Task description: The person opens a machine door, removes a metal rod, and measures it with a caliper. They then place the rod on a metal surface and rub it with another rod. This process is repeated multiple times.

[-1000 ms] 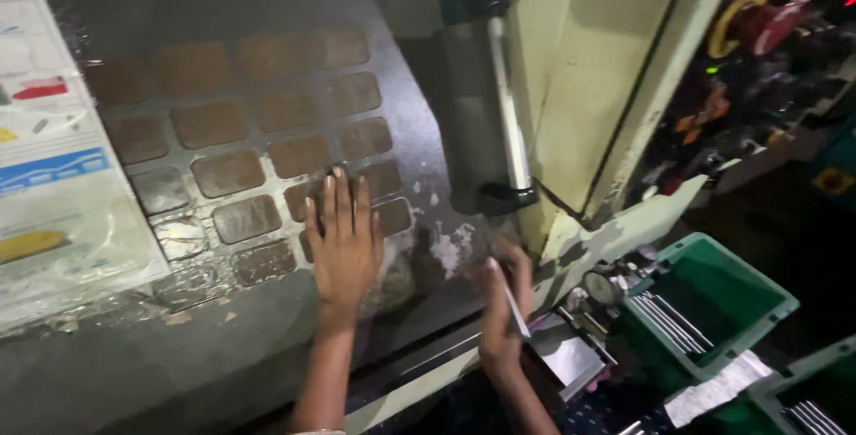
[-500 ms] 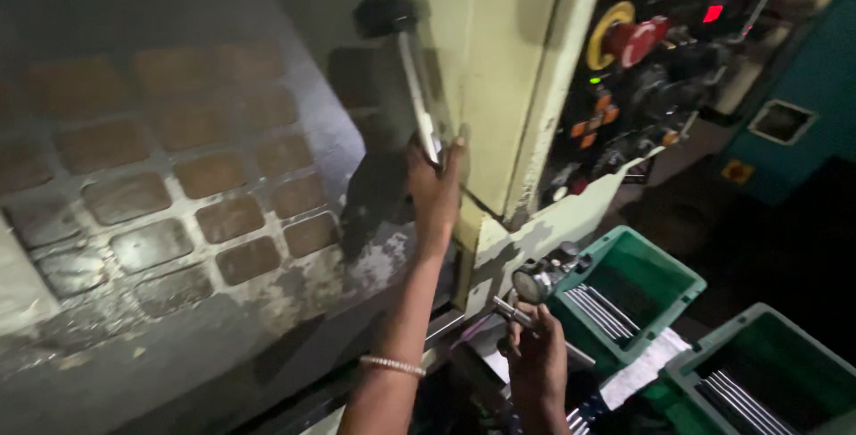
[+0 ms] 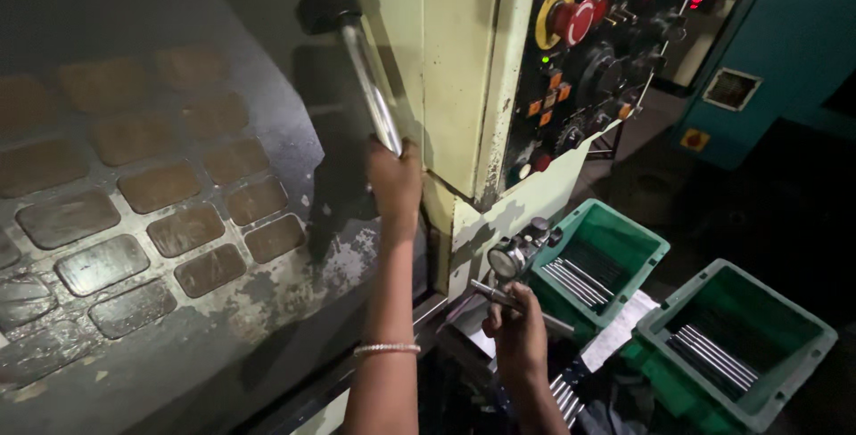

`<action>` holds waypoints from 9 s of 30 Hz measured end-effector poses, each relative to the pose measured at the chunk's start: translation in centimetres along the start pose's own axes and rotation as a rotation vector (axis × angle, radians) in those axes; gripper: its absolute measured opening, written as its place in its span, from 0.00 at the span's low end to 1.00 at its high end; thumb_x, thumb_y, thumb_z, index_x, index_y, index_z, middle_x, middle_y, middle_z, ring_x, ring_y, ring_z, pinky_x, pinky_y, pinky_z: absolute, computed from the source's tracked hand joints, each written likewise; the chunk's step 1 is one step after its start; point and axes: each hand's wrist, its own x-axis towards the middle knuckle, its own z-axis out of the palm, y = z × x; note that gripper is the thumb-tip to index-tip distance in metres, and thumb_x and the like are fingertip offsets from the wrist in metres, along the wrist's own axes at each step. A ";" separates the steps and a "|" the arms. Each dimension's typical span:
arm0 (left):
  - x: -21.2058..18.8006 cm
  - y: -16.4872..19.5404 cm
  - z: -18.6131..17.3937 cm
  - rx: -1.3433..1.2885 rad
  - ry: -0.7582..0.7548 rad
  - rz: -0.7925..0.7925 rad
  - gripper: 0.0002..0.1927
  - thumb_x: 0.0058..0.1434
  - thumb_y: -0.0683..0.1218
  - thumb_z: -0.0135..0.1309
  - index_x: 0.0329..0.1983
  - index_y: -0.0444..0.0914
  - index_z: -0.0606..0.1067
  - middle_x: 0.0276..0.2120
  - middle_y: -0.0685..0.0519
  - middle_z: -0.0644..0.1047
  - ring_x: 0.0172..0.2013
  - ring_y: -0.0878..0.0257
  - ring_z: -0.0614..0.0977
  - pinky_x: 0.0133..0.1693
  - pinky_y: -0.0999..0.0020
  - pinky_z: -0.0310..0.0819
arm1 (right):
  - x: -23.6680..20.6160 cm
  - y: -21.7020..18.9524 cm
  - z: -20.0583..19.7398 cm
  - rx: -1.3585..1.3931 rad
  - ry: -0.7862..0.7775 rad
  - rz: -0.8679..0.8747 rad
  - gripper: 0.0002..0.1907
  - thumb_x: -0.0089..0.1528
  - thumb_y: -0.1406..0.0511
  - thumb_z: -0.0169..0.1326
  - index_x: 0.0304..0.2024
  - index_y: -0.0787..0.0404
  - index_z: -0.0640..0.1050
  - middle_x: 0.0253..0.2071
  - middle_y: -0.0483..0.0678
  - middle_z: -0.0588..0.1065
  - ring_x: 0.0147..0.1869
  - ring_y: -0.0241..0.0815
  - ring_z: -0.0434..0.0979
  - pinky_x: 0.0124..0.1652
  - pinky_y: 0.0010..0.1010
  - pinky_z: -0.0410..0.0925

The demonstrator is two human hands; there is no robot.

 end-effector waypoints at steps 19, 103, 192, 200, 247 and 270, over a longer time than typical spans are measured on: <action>-3.9 7.1 -26.5 0.070 0.163 -0.061 0.11 0.63 0.45 0.58 0.42 0.32 0.75 0.19 0.56 0.72 0.16 0.68 0.72 0.17 0.68 0.70 | -4.0 7.9 5.5 -0.131 -0.093 0.232 0.13 0.65 0.53 0.53 0.39 0.54 0.73 0.32 0.40 0.71 0.38 0.35 0.70 0.40 0.29 0.64; -9.5 16.7 -50.6 0.626 0.725 -0.341 0.14 0.58 0.46 0.59 0.42 0.31 0.77 0.17 0.47 0.76 0.14 0.60 0.77 0.20 0.62 0.70 | -0.8 45.0 38.7 -0.489 -0.612 -0.014 0.06 0.58 0.74 0.62 0.35 0.66 0.78 0.30 0.47 0.79 0.32 0.37 0.80 0.36 0.29 0.72; -7.6 11.6 -37.2 0.389 0.528 -0.111 0.14 0.62 0.44 0.57 0.46 0.30 0.76 0.22 0.50 0.74 0.17 0.64 0.74 0.22 0.67 0.70 | -2.6 9.4 13.9 -0.699 -0.546 0.085 0.12 0.63 0.63 0.62 0.30 0.61 0.73 0.19 0.35 0.62 0.19 0.25 0.55 0.19 0.24 0.50; -6.2 8.9 -25.4 0.283 0.372 -0.140 0.20 0.60 0.43 0.56 0.55 0.33 0.72 0.31 0.49 0.81 0.19 0.65 0.80 0.19 0.69 0.76 | 0.6 0.3 10.5 -0.746 -0.408 -0.637 0.06 0.66 0.70 0.54 0.43 0.62 0.81 0.41 0.43 0.82 0.42 0.30 0.79 0.41 0.22 0.71; -4.3 3.6 0.8 0.237 0.064 0.013 0.31 0.62 0.49 0.50 0.66 0.34 0.59 0.37 0.32 0.81 0.34 0.42 0.88 0.36 0.53 0.88 | 0.2 -2.1 -6.3 -1.230 -0.439 -0.076 0.16 0.63 0.75 0.54 0.54 0.66 0.76 0.48 0.48 0.80 0.52 0.34 0.78 0.50 0.25 0.71; -4.8 3.6 1.0 0.310 0.107 0.037 0.28 0.60 0.51 0.52 0.61 0.36 0.63 0.33 0.34 0.82 0.34 0.35 0.84 0.37 0.43 0.79 | 1.4 5.5 -13.9 -1.209 -0.215 -0.242 0.23 0.55 0.82 0.53 0.53 0.66 0.77 0.47 0.48 0.81 0.53 0.37 0.81 0.53 0.29 0.72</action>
